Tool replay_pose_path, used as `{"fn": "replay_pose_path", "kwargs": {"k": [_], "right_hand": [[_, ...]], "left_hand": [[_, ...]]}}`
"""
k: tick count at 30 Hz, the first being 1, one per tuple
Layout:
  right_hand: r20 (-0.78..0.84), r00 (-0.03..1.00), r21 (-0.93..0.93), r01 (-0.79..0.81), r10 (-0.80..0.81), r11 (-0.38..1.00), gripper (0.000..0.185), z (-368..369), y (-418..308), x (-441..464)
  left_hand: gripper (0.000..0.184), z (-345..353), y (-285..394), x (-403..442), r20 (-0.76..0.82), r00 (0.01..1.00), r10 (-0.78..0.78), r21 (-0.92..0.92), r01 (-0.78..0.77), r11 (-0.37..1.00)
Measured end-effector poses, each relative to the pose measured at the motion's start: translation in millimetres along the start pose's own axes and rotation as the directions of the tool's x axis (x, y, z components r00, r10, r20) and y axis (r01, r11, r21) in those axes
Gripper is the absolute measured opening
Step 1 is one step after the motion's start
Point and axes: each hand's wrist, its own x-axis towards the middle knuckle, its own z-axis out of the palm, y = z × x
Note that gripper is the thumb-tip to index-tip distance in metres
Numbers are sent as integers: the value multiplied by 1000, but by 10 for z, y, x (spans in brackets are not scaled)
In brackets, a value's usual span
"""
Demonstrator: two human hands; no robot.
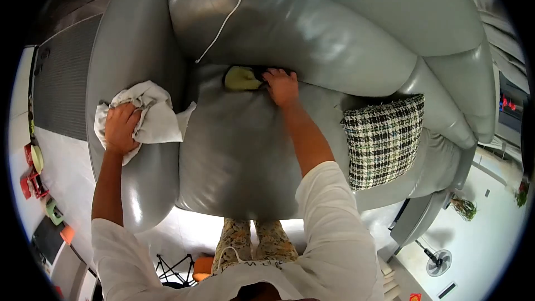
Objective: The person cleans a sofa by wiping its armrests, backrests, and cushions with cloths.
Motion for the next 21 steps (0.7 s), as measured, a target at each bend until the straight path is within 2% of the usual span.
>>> {"fn": "replay_pose_path", "kwargs": {"k": [2, 3, 4, 5, 6, 8, 11, 12, 13, 14, 15, 16, 17, 19, 21], "right_hand": [[-32, 997, -12, -66, 65, 998, 44, -40, 124, -293], [-45, 978, -9, -206, 205, 979, 45, 14, 270, -546], [-73, 942, -5, -330, 329, 944, 46, 97, 471, -771], [-104, 892, -2, -443, 440, 896, 46, 143, 627, -1040], [-68, 828, -79, -561, 557, 824, 43, -100, 580, -1216], [-2, 654, -108, -752, 756, 650, 42, -234, 740, -1400], [68, 616, 93, -787, 785, 610, 44, -318, 825, -1268], [-62, 740, 148, -657, 670, 739, 46, -230, 741, -1173], [-58, 858, 110, -502, 510, 858, 45, -226, 607, -1000], [-92, 911, 147, -386, 401, 911, 46, -107, 449, -835], [-23, 923, 241, -368, 385, 898, 47, -191, 97, -613], [-89, 978, 136, -176, 189, 975, 46, -83, -104, -460], [-35, 991, 156, -126, 133, 980, 40, 25, -367, -293], [39, 999, 27, 27, -28, 999, 30, -85, -940, -111], [-47, 996, -16, 81, -81, 997, 27, 188, -862, -88]], "left_hand": [[49, -9, 17, -7, -25, 1000, 10, -33, -10, 999], [48, -6, 8, -28, 32, 999, -10, -1, 10, 1000], [48, -13, -13, 5, 10, 1000, 7, -7, -7, 1000], [48, -36, -12, 23, -6, 1000, 20, -15, -20, 1000], [47, -42, -5, 5, -14, 999, 36, -34, -37, 999], [46, -20, -35, 3, -43, 999, 25, -76, -28, 997], [45, -41, -28, 22, -39, 999, 32, -101, -36, 994], [44, -71, -36, 12, -11, 1000, 29, -103, -30, 994], [44, -85, -32, 15, 18, 999, 35, -110, -32, 993], [43, -80, -31, 17, -9, 999, 34, -116, -34, 993], [43, -68, -35, 8, -32, 999, 37, -125, -41, 991], [42, -56, -29, 15, -55, 998, 41, -133, -48, 990], [41, -72, -11, 21, -49, 999, 20, -149, -27, 988], [40, -31, -3, 55, -102, 994, 43, -128, -56, 990], [41, -31, -3, -6, -73, 997, 24, -126, -33, 991]]}}
